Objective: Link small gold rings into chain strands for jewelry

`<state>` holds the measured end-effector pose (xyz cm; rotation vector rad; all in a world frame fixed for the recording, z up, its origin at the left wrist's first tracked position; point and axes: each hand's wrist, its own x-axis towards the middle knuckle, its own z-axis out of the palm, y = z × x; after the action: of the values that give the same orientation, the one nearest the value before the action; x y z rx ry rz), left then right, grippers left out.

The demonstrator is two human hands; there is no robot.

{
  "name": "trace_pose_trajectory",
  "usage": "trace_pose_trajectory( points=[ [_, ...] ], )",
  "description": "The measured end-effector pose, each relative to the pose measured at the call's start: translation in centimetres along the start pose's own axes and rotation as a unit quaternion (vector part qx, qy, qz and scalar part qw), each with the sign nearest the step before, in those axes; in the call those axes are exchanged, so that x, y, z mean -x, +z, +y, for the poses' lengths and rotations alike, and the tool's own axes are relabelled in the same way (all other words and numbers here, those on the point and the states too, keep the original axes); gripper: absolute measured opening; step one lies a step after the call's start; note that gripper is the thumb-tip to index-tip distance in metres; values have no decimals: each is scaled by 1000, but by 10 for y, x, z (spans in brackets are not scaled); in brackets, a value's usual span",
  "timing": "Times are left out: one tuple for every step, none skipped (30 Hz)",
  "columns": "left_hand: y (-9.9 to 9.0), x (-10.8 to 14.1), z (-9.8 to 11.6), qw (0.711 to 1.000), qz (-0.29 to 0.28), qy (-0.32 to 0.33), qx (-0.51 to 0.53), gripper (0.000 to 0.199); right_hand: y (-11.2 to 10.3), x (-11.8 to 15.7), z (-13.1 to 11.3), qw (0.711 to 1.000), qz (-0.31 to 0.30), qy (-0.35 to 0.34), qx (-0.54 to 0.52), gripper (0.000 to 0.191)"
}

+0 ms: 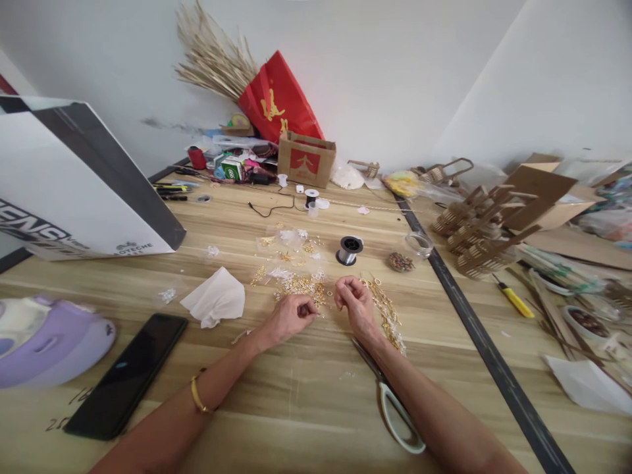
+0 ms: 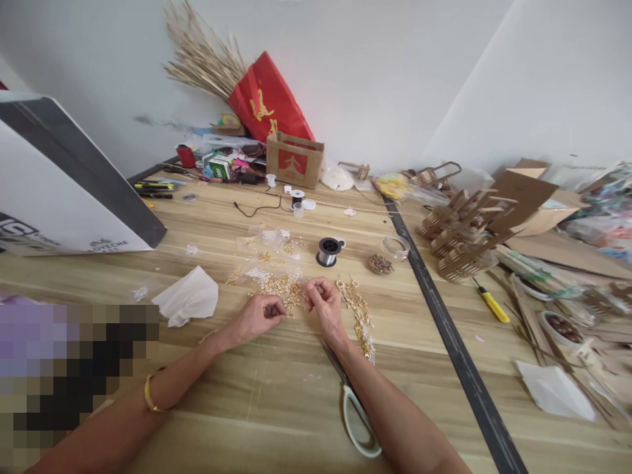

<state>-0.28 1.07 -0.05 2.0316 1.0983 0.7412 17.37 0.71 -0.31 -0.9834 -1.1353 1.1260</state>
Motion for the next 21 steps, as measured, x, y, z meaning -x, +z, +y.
trace_pose_trajectory(
  points=[
    [1,0,-2,1000,-4,-3,3,6,0,0,0,1000,1,0,3,24],
    [2,0,-4,1000,-7,-5,8,6,0,0,-1,1000,2,0,5,24],
    [2,0,-5,1000,-9,-6,11,8,0,0,-1,1000,3,-1,6,24],
    [3,0,-6,1000,-9,-6,13,10,1,0,-1,1000,3,-2,7,24],
    [3,0,-7,1000,-9,-4,11,12,1,0,-2,1000,2,-2,7,24],
    [3,0,-6,1000,-9,-1,5,14,1,0,-2,1000,1,-2,6,23],
    [3,1,-5,1000,-9,3,-6,15,1,0,-2,1000,1,-3,3,22],
    [3,1,-3,1000,-11,8,-21,15,1,0,-2,1000,0,-4,0,22],
    [2,1,-1,999,-15,15,-39,15,1,0,-2,1000,-2,-5,-4,21],
    [1,2,1,998,-20,22,-59,15,1,0,-2,1000,-3,-7,-7,21],
    [1,2,4,996,-22,28,-82,15,0,0,-2,1000,-3,-9,-9,21],
    [0,2,6,994,-24,34,-104,15,0,0,-1,1000,-4,-9,-11,21],
    [0,2,8,991,-27,40,-125,15,0,0,-1,1000,-5,-9,-11,21],
    [0,3,9,988,-30,46,-144,15,0,0,-1,1000,-4,-8,-9,21],
    [0,3,10,985,-33,51,-159,15,0,-1,-1,1000,-3,-6,-7,21],
    [0,3,10,983,-38,56,-170,16,0,-1,-1,1000,-2,-4,-4,22],
    [0,4,10,981,-42,60,-179,15,1,-1,-1,1000,0,-1,-1,22],
    [0,4,10,979,-44,64,-187,16,1,-1,-1,1000,1,0,1,22],
    [0,4,10,978,-46,67,-194,16,1,-1,-1,1000,0,0,1,22],
    [1,5,10,976,-47,70,-200,16,1,0,-2,1000,-2,0,0,22],
    [1,5,10,975,-46,71,-205,16,1,0,-2,1000,-4,0,-2,22]
  ],
)
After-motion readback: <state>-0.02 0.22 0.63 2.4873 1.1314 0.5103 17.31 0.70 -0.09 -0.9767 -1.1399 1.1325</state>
